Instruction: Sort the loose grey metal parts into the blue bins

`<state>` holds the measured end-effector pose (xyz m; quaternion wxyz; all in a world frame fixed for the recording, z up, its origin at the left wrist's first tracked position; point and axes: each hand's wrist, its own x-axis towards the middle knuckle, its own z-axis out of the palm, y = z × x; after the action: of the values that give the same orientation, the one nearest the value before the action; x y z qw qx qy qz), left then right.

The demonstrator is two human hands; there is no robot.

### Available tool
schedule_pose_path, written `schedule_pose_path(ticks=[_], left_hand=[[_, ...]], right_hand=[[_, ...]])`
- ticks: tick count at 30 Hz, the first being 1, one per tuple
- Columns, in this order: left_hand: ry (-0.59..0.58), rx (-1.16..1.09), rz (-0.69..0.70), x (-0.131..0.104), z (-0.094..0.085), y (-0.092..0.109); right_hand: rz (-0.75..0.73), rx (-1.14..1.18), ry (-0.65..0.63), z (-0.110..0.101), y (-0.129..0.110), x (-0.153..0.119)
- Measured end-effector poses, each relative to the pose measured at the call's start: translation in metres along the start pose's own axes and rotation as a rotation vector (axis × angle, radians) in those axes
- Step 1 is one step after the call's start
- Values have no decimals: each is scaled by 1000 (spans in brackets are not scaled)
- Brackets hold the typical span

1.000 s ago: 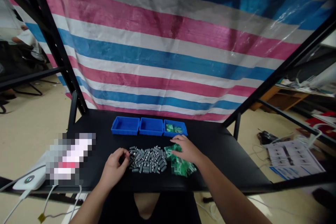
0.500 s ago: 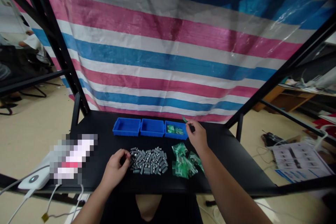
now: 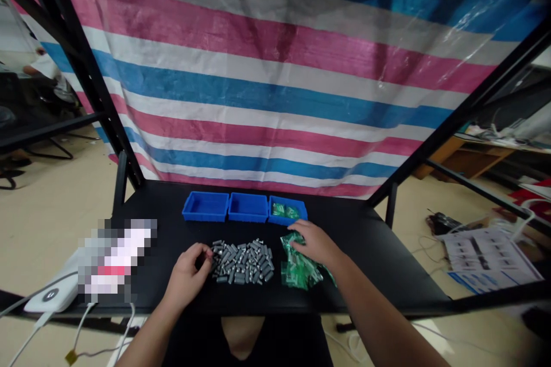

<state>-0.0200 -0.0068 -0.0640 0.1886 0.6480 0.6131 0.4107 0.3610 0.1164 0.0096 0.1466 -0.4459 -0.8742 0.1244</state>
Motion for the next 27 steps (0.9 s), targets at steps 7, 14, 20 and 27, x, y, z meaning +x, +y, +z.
schedule_pose_path(ticks=[7,14,20,27], left_hand=[[2,-4,-5,0,2,-2],[21,-26,-13,-1,2,-1],[19,-20,-15,-1,0,2],[1,-17,-15,1,0,4]], right_hand=[[-18,-5,-88,12,-1,4],[-116,16,205,-41,-11,38],[-49,-34,415,-23,-9,58],[-60,-113,181,8,-29,42]])
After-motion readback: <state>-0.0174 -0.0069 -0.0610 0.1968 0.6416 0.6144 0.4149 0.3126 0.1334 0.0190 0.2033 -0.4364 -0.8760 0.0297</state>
